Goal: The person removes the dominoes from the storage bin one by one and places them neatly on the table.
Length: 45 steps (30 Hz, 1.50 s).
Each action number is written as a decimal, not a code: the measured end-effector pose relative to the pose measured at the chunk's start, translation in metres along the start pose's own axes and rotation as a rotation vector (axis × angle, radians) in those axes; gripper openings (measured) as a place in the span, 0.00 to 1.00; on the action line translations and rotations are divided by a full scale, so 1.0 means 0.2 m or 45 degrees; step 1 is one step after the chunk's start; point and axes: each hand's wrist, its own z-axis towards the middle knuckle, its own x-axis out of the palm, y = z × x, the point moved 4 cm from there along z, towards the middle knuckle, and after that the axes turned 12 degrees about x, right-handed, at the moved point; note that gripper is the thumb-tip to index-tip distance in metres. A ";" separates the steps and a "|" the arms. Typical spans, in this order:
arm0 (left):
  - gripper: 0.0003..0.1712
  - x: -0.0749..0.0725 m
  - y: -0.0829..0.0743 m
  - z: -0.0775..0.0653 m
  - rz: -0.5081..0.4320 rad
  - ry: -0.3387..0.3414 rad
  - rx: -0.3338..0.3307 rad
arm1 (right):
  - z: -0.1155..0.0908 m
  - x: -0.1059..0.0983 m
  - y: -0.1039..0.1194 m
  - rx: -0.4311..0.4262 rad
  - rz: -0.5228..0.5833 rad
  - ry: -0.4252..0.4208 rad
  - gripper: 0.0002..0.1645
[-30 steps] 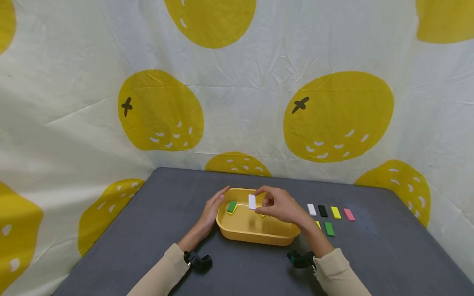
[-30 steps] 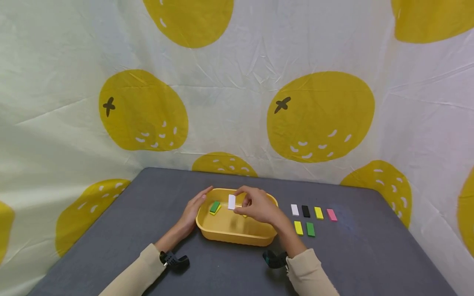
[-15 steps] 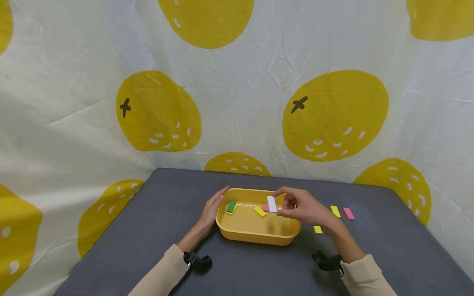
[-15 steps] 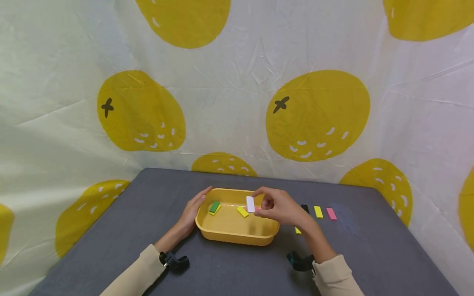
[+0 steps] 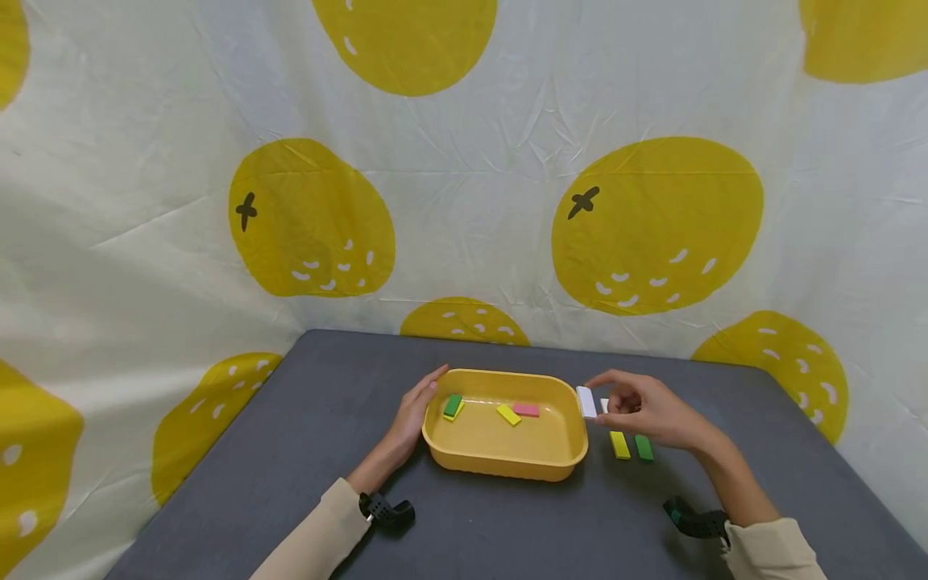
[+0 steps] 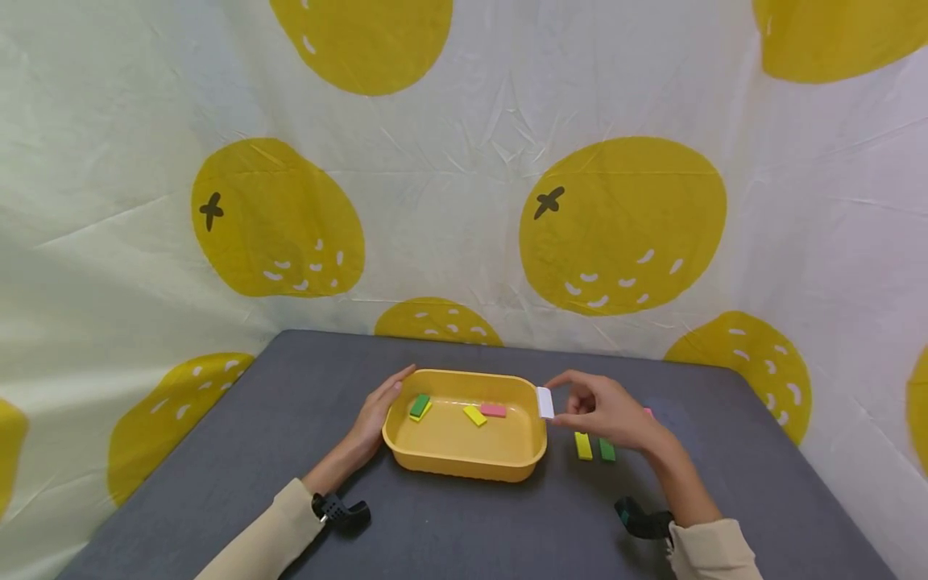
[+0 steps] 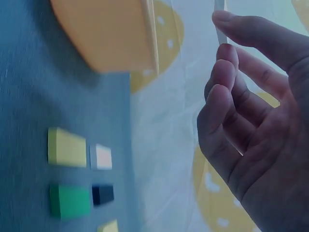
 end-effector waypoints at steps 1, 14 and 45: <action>0.27 0.00 0.00 0.00 -0.004 -0.002 -0.002 | -0.01 -0.02 -0.02 -0.005 0.011 -0.003 0.25; 0.27 0.02 0.00 0.02 -0.026 -0.007 0.004 | -0.14 -0.17 -0.29 0.073 0.104 0.086 0.23; 0.27 0.01 -0.02 0.01 -0.007 -0.017 0.014 | -0.26 -0.25 -0.61 0.439 0.144 0.361 0.24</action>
